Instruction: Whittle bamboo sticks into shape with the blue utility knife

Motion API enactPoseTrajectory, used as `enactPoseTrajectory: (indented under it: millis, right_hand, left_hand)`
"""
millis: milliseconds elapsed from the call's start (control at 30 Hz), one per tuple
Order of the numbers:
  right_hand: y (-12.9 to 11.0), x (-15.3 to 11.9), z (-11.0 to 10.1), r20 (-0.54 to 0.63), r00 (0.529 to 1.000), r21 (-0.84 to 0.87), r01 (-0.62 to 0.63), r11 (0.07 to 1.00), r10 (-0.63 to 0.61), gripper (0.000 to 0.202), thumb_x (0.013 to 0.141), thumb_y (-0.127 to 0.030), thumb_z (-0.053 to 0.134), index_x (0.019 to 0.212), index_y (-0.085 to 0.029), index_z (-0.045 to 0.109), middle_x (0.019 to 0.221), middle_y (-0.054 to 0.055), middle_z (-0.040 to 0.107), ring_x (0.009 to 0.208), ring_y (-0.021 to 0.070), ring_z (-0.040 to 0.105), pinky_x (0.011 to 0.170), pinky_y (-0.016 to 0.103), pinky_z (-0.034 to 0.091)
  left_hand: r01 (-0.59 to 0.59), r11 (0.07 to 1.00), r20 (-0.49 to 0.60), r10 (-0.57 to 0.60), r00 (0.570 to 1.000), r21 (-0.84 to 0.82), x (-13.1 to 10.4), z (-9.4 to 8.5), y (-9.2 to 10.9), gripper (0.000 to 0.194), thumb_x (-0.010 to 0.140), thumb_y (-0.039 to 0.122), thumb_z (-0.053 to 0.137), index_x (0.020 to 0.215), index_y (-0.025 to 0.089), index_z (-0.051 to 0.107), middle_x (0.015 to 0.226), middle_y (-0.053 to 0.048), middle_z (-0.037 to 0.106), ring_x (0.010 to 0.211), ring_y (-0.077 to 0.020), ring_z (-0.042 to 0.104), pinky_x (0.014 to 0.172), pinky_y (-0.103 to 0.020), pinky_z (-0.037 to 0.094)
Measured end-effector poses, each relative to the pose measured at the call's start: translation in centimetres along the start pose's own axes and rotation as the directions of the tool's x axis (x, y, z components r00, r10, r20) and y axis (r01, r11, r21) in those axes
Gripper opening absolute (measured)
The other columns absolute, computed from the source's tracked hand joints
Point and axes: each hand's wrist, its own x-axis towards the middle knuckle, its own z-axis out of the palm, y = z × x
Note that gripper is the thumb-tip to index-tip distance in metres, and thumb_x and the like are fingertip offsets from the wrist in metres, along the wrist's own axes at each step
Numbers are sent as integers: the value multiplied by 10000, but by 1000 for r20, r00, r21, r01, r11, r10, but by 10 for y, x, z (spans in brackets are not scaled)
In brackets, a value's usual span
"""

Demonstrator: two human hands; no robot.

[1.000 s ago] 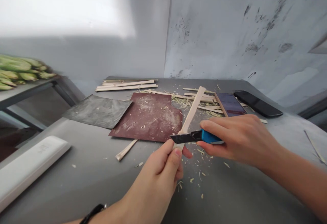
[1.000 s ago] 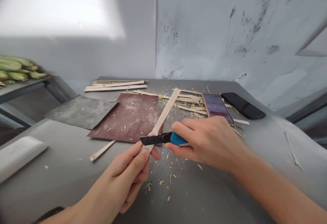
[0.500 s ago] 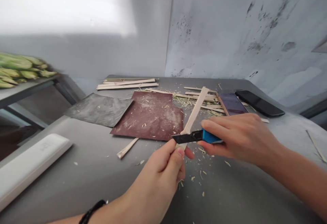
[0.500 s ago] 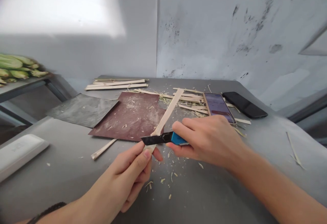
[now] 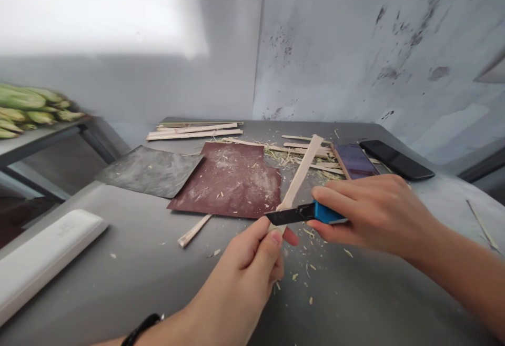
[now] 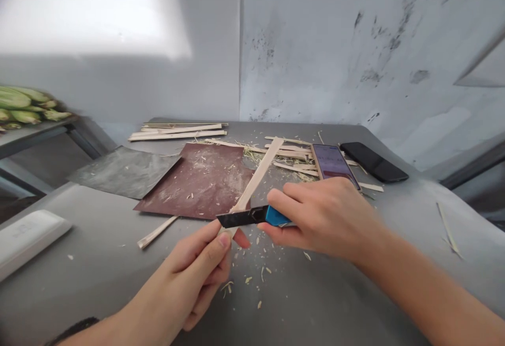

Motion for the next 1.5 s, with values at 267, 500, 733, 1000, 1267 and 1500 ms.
enactPoseTrajectory:
  millis: [267,500,733,1000,1267,1500]
  right_hand:
    - [-1,-1,4,44,999,55,-11,998,9,477,1298,-520,494,974,-235,695,689,-62,634,541,110,568,548,345,268]
    - [-5,1,0,32,999,24,-30,999,30,531,1310,-564,454,934,-248,658,670,-67,606,526,115,566,540,348,253]
    - [-4,3,-1,-4,999,-18,-35,999,35,486,1286,-521,538,921,-232,679,667,-51,606,544,117,508,572,352,239]
    - [-8,3,-4,15,1000,-21,-27,999,27,512,1296,-535,495,921,-242,684,656,-55,601,519,127,535,556,351,249]
    - [-27,10,0,-4,991,-57,-132,990,132,497,1305,-520,454,917,-264,629,644,-49,626,462,150,552,520,346,266]
    - [-49,18,1,-33,986,-31,-166,986,165,519,1319,-537,402,902,-290,586,626,-63,592,418,165,592,468,360,282]
  left_hand:
    - [-1,1000,-5,1,1000,-14,-1,4,0,441,1043,677,675,1100,240,694,629,159,363,420,-85,179,338,-265,144]
    - [8,1000,-15,-8,1000,-7,0,3,5,484,1021,728,701,1069,247,694,627,164,325,438,-87,160,344,-261,134]
    - [14,998,-13,-13,1000,64,1,-3,-5,511,1093,734,646,1150,233,728,658,151,382,408,-79,164,336,-263,167]
    - [12,999,-55,-10,998,32,-1,0,2,484,1072,703,655,1105,224,715,657,151,361,429,-81,186,349,-265,154]
    - [-50,998,-47,48,998,-49,-1,1,1,341,1097,592,682,1070,252,675,639,148,387,430,-81,211,367,-255,179]
    - [-49,992,-82,39,996,-119,6,2,-6,500,1070,717,776,943,287,555,658,137,448,429,-69,250,385,-256,201]
